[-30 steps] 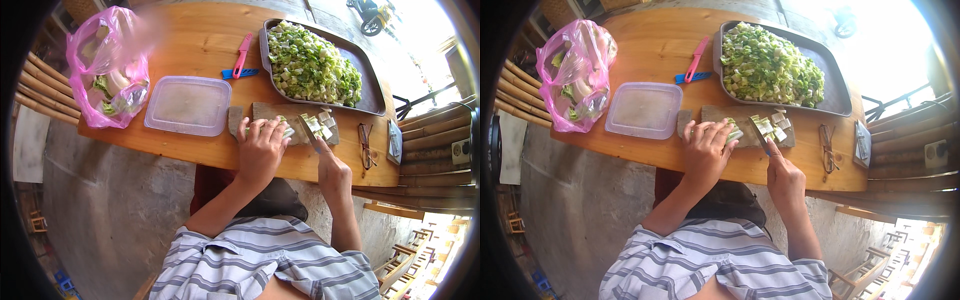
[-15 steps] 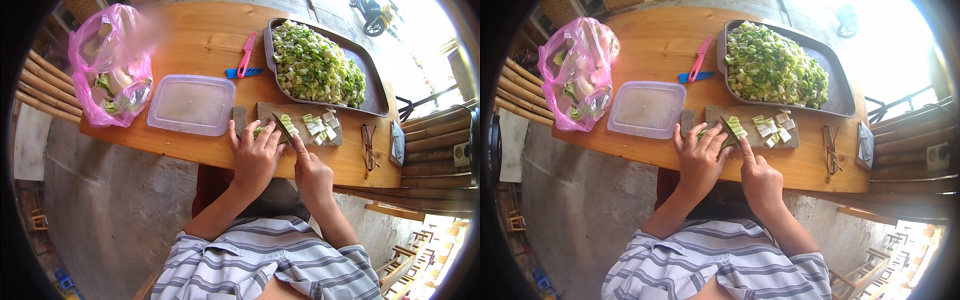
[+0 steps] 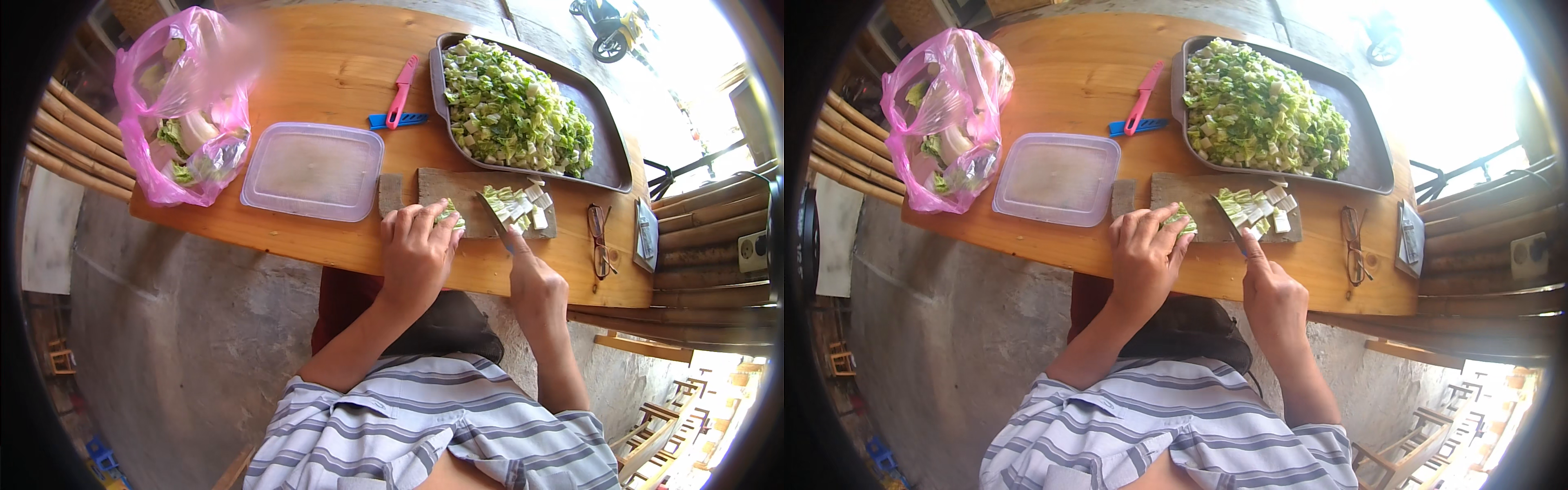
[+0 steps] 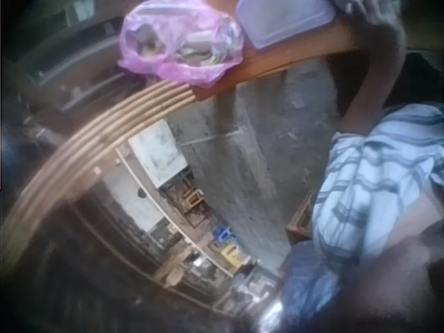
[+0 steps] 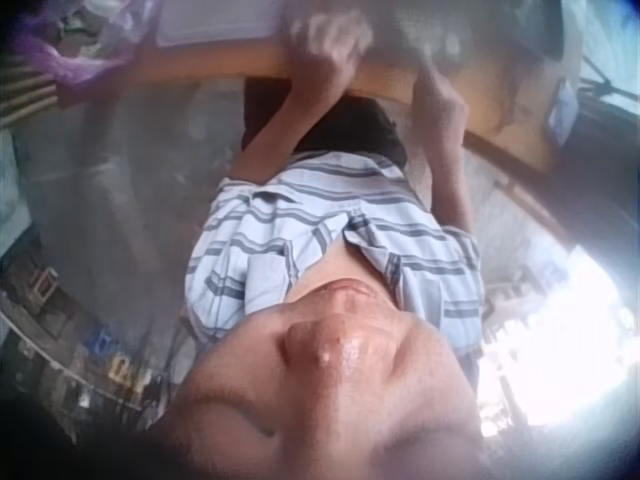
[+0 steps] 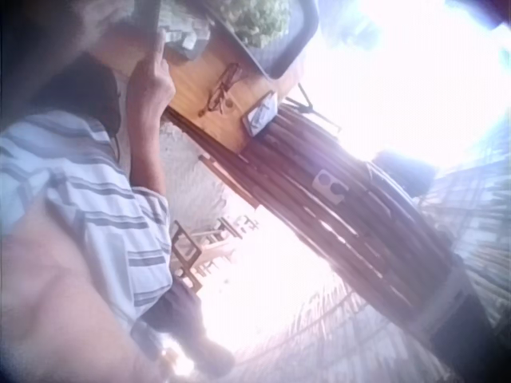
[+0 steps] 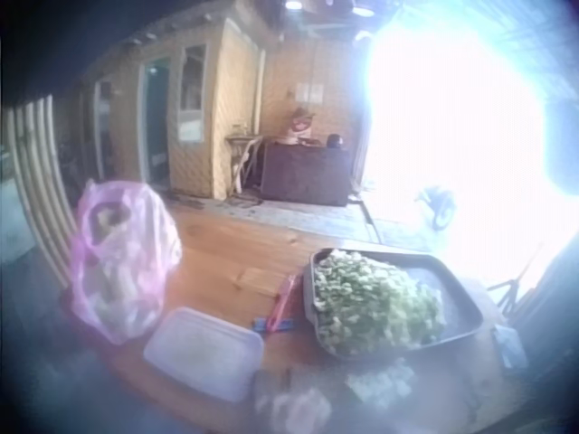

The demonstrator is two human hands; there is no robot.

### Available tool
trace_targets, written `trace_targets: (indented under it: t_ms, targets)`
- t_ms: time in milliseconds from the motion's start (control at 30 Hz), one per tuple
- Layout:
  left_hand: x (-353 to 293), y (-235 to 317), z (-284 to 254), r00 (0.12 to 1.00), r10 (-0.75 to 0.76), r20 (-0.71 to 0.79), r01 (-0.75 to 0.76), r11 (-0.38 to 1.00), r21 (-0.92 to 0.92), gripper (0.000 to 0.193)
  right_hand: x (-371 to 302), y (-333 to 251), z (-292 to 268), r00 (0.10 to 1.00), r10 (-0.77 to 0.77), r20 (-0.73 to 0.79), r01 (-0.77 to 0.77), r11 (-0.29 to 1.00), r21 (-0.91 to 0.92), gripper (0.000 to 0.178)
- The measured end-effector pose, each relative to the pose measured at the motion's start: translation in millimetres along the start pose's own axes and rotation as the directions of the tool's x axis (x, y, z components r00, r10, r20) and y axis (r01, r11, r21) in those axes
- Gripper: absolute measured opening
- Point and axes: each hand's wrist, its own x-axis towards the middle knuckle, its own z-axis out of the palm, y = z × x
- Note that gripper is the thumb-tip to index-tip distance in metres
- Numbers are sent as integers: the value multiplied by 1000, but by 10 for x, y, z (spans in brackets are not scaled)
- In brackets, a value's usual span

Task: The person chops green leafy vegetables on a wooden cutting board using a knife and transfers the chopped pieces into a metal tray. The person repeatedly slices the vegetables and moves them from the board to the tray throughout the clip.

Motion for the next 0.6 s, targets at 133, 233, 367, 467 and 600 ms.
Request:
trace_targets:
  t_ms: [133, 233, 367, 467, 600]
  targets:
    - [102, 50, 111, 1000, 6, 0, -6, 996, -92, 30, 1, 27, -70, 998, 61, 1, -61, 986, 156, 53]
    - [160, 103, 79, 1000, 1, 8, 0, 999, -33, 34, -1, -23, -48, 998, 45, -41, -36, 981, 190, 52]
    - [73, 74, -100, 999, -36, 31, 35, 998, 43, 35, 4, -204, -85, 999, 29, -23, -24, 977, 211, 54]
    - [8, 0, -141, 997, -26, 71, 20, 996, 83, 31, -28, -302, -52, 999, 21, -32, -14, 977, 214, 55]
    - [25, -26, -74, 999, -9, 35, 7, 998, 61, 22, 1, -429, -58, 997, 74, 0, -72, 962, 264, 49]
